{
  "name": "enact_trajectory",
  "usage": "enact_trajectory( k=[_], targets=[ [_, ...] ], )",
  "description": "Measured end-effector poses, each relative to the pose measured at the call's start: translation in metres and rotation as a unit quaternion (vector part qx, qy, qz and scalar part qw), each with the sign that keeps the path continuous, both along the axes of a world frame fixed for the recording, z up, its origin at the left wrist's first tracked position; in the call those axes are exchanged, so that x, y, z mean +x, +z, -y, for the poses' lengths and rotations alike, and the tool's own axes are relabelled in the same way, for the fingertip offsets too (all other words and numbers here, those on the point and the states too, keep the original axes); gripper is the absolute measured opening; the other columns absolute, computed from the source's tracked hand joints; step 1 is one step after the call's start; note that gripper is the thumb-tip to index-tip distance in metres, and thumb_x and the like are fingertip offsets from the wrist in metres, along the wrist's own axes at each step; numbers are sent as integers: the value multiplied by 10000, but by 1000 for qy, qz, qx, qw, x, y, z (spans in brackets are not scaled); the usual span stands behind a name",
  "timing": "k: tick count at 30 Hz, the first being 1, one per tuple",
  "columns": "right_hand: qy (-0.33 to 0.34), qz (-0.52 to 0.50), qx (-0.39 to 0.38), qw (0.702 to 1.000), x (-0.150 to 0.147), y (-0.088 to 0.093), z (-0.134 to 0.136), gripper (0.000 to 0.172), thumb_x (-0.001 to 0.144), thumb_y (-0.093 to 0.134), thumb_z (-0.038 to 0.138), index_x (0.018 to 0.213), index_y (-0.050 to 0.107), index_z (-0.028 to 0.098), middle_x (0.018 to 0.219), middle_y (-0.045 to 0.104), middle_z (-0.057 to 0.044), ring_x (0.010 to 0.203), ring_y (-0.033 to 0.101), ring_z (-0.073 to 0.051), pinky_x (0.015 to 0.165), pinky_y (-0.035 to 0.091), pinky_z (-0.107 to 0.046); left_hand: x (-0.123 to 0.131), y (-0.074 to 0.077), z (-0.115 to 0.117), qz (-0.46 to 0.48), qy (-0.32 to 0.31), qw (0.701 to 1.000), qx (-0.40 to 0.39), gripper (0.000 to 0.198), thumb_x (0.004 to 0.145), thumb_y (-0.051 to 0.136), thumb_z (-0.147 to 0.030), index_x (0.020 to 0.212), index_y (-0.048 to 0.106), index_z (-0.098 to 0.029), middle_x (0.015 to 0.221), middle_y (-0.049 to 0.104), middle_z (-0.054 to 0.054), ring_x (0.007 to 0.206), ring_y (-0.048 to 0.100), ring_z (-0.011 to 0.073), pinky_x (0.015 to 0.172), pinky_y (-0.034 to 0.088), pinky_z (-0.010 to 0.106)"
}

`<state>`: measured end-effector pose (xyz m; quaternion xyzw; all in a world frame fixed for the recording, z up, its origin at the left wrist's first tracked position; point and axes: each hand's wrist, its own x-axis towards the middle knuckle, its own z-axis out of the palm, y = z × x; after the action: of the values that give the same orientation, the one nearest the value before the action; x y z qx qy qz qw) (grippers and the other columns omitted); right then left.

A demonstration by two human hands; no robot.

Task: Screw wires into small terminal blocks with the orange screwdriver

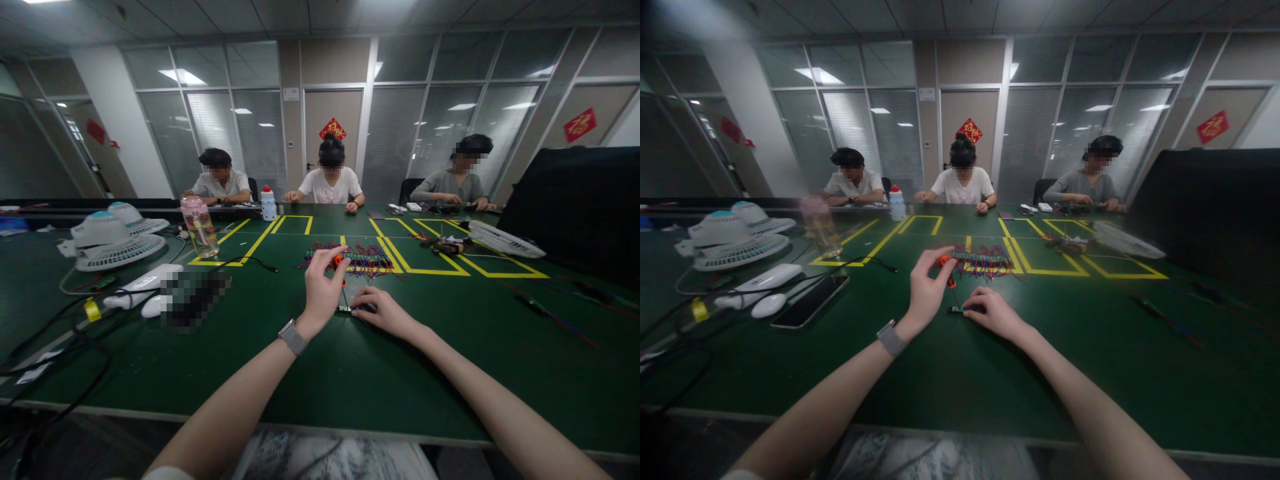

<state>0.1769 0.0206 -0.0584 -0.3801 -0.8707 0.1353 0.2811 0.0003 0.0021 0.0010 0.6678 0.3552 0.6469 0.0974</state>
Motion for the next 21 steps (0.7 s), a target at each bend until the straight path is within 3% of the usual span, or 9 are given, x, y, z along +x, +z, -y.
enact_trajectory(
  k=[3,8,12,16,21],
  targets=[
    [-2,-4,0,1000,-1,1,1,149,821,642,289,914,725,208,930,621,-59,862,594,-191,818,459,-309,-1,-1,0,0,26,1000,-14,257,898,510,-298,1113,633,-232,1034,577,61,910,571,150,839,458,281],
    [2,-3,-2,1000,-1,2,2,152,826,636,280,930,724,211,936,619,-59,869,592,-191,826,455,-314,-1,-5,-7,20,-40,998,-42,361,954,358,-239,1284,506,-239,1159,606,74,1068,565,169,931,440,326],
    [-8,-2,0,1000,-1,0,2,153,821,641,271,934,724,211,933,615,-61,877,586,-195,828,453,-320,-2,-3,-8,-3,-48,998,-37,308,922,453,-256,1208,567,-233,1094,635,69,961,605,171,851,475,305],
    [-13,0,2,1000,-1,-1,1,144,818,644,270,923,726,214,934,611,-61,882,582,-198,831,453,-321,-4,3,-4,-26,-8,999,-17,191,844,596,-289,1013,656,-224,939,620,39,855,591,158,779,473,275],
    [-9,-1,1,1000,-1,1,2,150,821,640,273,931,725,216,933,611,-59,880,586,-195,836,452,-319,-4,4,-3,-7,-5,999,-31,285,937,413,-252,1135,616,-217,1086,602,67,1005,575,161,889,445,296]
  ],
)
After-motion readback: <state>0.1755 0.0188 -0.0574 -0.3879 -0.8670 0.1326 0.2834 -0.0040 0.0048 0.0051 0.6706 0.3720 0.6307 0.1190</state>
